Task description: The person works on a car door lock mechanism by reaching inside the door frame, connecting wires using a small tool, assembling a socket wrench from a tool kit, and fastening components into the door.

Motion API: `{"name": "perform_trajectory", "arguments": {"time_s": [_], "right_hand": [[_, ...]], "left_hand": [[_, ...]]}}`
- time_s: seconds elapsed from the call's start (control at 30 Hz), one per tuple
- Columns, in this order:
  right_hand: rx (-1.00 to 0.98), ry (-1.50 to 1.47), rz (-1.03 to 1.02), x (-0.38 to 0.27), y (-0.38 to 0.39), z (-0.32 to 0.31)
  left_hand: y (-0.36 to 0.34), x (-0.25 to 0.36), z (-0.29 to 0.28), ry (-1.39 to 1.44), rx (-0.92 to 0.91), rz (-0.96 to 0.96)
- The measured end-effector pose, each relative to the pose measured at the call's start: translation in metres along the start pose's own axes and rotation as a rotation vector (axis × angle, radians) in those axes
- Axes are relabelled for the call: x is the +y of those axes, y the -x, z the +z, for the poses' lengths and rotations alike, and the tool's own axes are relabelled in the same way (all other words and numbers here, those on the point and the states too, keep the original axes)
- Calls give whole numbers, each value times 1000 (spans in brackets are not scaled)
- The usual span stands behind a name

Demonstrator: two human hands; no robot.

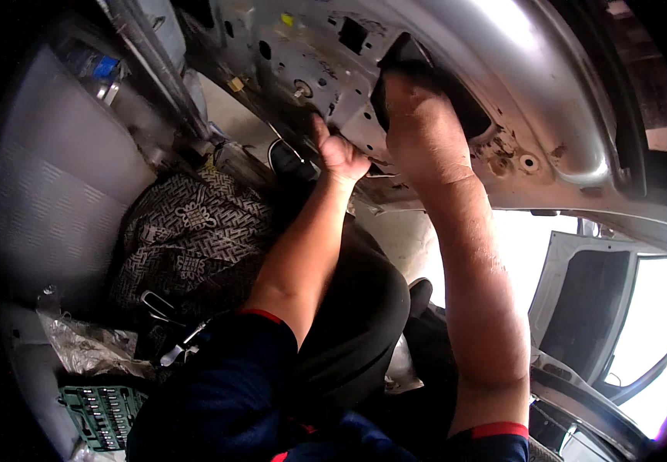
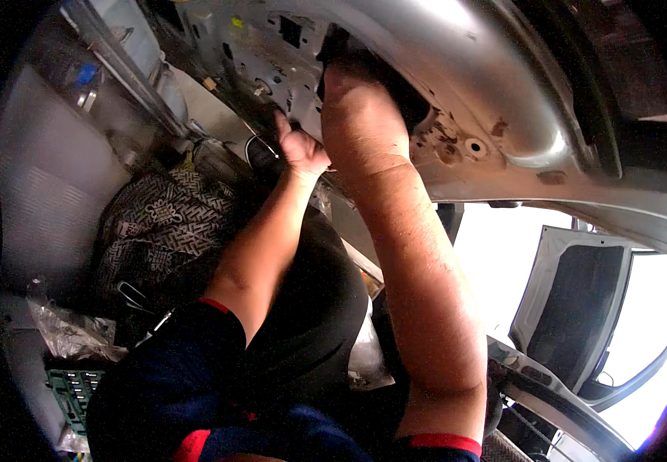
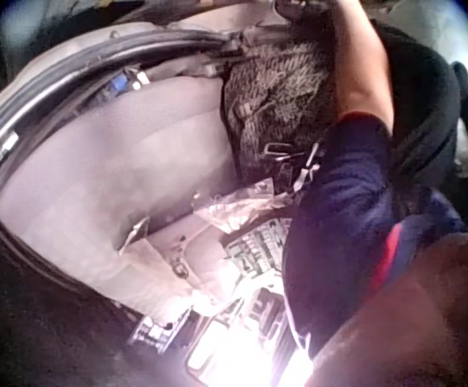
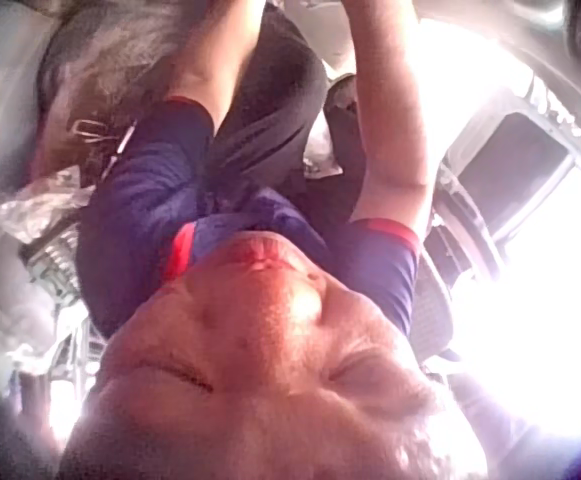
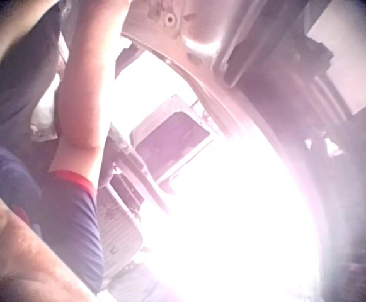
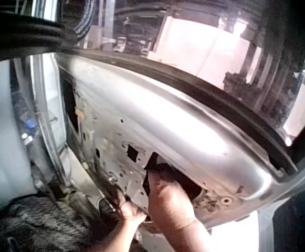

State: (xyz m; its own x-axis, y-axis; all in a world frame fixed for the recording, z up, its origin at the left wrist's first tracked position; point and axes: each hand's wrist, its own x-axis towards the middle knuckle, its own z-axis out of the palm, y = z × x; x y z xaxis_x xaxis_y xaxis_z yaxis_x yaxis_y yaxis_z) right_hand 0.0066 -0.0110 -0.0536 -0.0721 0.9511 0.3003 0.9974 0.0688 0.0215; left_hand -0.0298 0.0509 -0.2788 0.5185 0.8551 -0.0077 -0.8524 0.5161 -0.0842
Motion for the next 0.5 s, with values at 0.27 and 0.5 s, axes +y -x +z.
{"name": "perform_trajectory", "arguments": {"time_s": [0.27,0.5], "right_hand": [[17,-379,110,4,-6,12],[212,-292,-10,-18,19,-41]], "left_hand": [[21,-15,6,-112,187,-1],[22,-21,7,-172,408,-128]]}}
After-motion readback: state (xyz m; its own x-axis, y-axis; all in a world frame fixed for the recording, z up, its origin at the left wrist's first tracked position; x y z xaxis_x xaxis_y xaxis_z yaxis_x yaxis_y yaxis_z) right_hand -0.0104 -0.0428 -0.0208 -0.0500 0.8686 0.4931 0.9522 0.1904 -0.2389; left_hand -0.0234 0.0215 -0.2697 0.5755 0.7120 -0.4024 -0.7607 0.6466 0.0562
